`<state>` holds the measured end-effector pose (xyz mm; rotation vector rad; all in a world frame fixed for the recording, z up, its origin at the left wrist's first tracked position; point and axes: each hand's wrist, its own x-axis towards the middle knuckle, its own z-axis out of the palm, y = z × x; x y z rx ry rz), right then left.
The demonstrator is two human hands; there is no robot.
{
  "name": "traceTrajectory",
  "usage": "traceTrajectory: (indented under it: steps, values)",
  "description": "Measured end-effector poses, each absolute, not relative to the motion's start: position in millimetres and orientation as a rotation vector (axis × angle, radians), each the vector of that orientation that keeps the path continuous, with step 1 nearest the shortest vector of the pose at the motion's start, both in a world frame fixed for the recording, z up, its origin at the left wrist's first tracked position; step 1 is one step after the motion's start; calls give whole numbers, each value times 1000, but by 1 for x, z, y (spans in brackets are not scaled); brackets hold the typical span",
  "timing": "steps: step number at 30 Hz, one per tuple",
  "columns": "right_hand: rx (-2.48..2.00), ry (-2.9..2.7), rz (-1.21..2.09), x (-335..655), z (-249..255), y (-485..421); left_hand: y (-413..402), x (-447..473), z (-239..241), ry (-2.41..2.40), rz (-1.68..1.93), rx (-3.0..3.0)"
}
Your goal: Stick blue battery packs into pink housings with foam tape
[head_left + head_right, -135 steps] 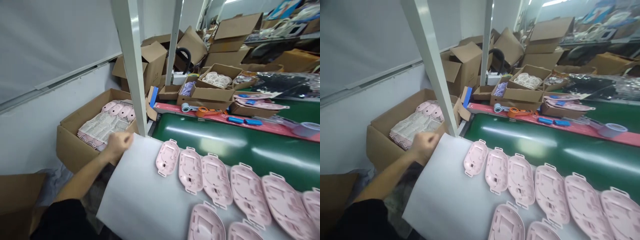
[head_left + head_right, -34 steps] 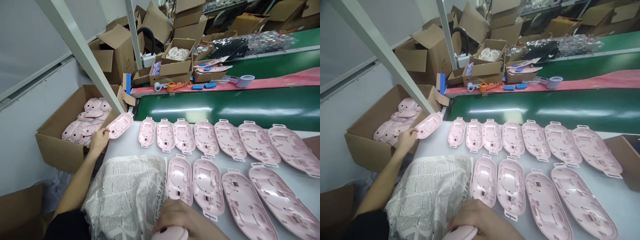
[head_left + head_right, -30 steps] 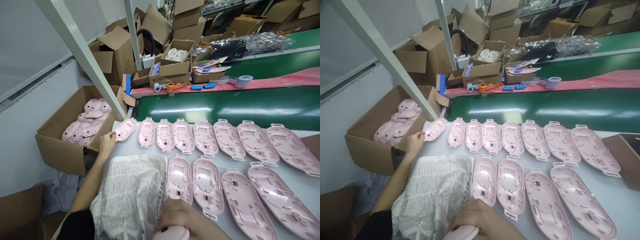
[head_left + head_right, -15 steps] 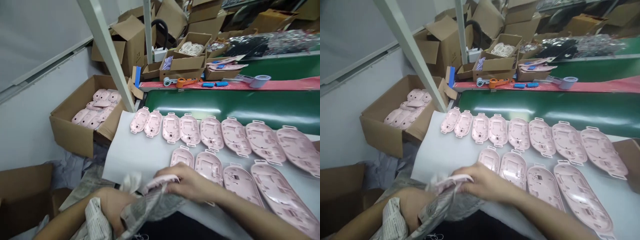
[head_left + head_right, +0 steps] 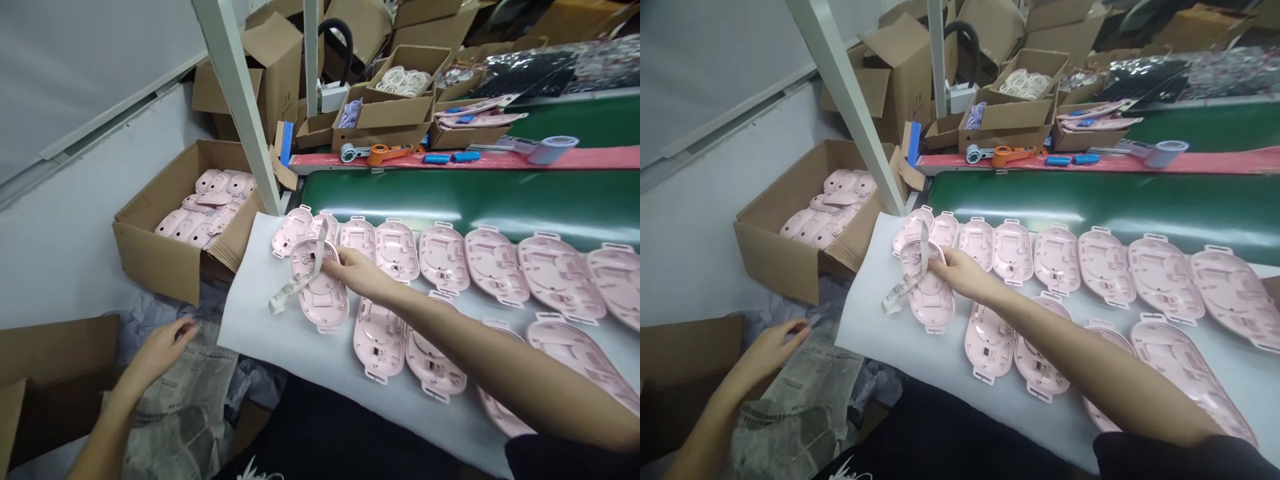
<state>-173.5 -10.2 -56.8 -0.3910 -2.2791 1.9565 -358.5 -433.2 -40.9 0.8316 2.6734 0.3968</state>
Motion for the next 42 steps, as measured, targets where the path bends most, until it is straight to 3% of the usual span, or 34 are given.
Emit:
traceTrajectory:
  steps: [3,6,9,12,14,16,19,21,23,25,29,34,39,42]
  values:
    - [-426,-2329,1911,-169,-53,-17,-341,-320,-51,2348,870,1018]
    - [-501,-2446,1658,-162,-46,-17,-268,-300,-54,2061,885,1077]
    - [-616,-2539,1314,-150,-40,-3,-272,-323,-44,1837,629,1204]
    - [-678,-2565,1236,-136,-38,21,-345,-368,-35,1772,142,1239]
    - [-570,-2619,1271,-134,-37,31,-399,-385,-28,2171,-240,999]
    - [-309,-2707,1243,-142,-34,31,-433,-376,-18,2541,-374,861]
    - [178,-2898,939,-174,-27,4,-420,-329,-3,2626,144,1050]
    - [484,-3008,663,-199,-20,-22,-376,-303,-4,2537,611,1186]
    - [658,-3052,485,-222,-16,-42,-325,-296,-17,2525,818,1214]
    - [625,-3012,472,-239,-19,-43,-284,-310,-39,2610,962,1202]
    - [156,-2836,675,-258,-40,-1,-242,-362,-87,2886,1282,885]
    - [-315,-2784,909,-285,-72,28,-218,-403,-127,3041,1327,537]
    - [-51,-3087,493,-306,-94,8,-214,-412,-146,3102,1145,399]
    - [86,-3197,419,-301,-105,-2,-218,-412,-151,3140,965,385]
